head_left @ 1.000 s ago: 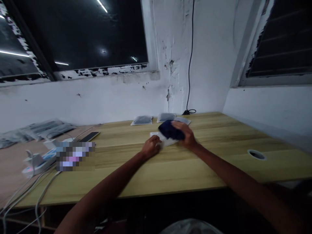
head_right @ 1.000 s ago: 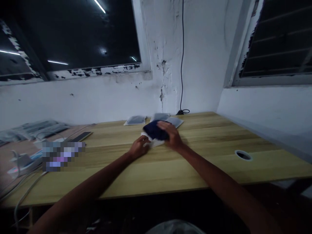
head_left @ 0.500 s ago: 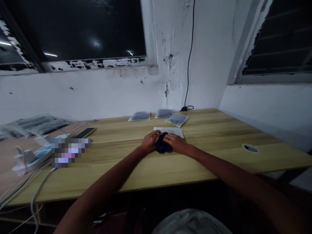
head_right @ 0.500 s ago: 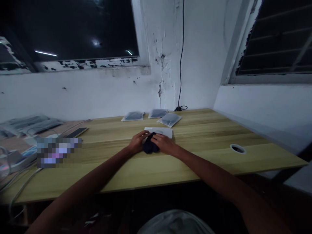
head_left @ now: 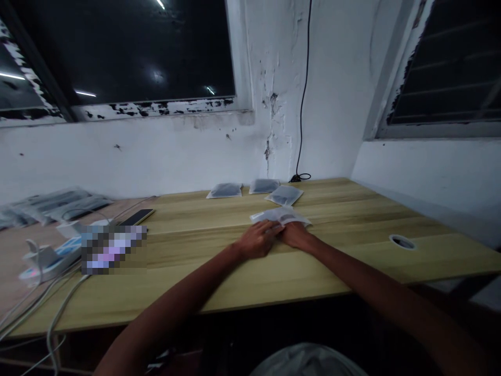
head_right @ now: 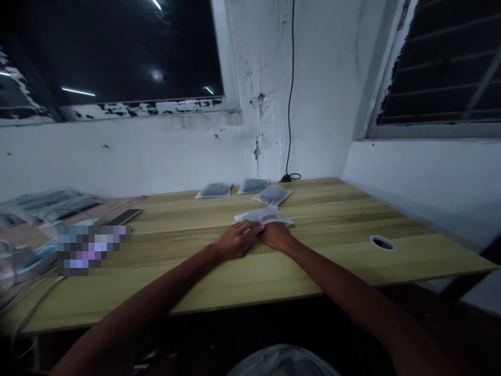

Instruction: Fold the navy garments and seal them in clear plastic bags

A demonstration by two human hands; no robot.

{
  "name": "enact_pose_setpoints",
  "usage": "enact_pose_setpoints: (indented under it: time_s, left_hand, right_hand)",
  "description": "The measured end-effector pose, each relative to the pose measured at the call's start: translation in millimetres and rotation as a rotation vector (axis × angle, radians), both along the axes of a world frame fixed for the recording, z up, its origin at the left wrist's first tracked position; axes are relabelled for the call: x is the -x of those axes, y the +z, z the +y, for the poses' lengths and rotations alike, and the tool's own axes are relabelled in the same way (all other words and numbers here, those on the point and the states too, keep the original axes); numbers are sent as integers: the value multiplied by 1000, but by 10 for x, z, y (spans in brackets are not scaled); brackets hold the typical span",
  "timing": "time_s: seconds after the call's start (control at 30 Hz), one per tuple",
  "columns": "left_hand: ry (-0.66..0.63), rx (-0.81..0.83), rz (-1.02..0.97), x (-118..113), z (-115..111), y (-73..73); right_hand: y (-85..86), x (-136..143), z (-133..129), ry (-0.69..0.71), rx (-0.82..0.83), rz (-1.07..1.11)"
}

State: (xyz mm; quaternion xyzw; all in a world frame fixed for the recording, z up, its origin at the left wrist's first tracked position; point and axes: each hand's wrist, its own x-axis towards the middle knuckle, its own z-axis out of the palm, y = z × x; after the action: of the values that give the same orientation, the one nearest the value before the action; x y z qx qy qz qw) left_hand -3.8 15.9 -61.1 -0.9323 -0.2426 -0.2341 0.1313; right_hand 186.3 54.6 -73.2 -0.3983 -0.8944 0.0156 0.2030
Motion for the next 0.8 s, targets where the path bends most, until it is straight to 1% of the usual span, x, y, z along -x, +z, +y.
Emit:
enact_pose_setpoints:
  time_s: [0.07,0.1,0.17,0.2,0.27,0.33,0.43,0.5,0.63,0.7,0.8]
  left_hand:
    - [-20,52,44,111,64,53]
    - [-7,81,64,167,99,74]
    - [61,134,91,266,163,98]
    - [106,155,96,303,189,101]
    - [183,188,79,351,224,92]
    - [214,220,7,365,239,71]
    - [223,257,-157,338,234,30]
    - [230,259,-239,305,218,3]
    - [173,251,-319,252,189,-32]
    - [146,245,-362,241,188,-27]
    - [123,242,-400,240,206,8]
  right_hand:
    - [24,-36,-5,34,-18,39]
    - [37,-50,-7,69,-18,52]
    - [62,-66,-13,139,-21,61]
    - [75,-67,-17,148,-43,69]
    - [107,-58,-32,154,-131,106]
    - [145,-42,-62,196,-242,164]
    - [186,-12,-120,303,-376,205]
    - [182,13,-148,339,-447,186]
    - [126,70,-154,330,-520,125]
    - [113,89,-147,320,-528,113]
    - [128,97,-144,299,-507,152]
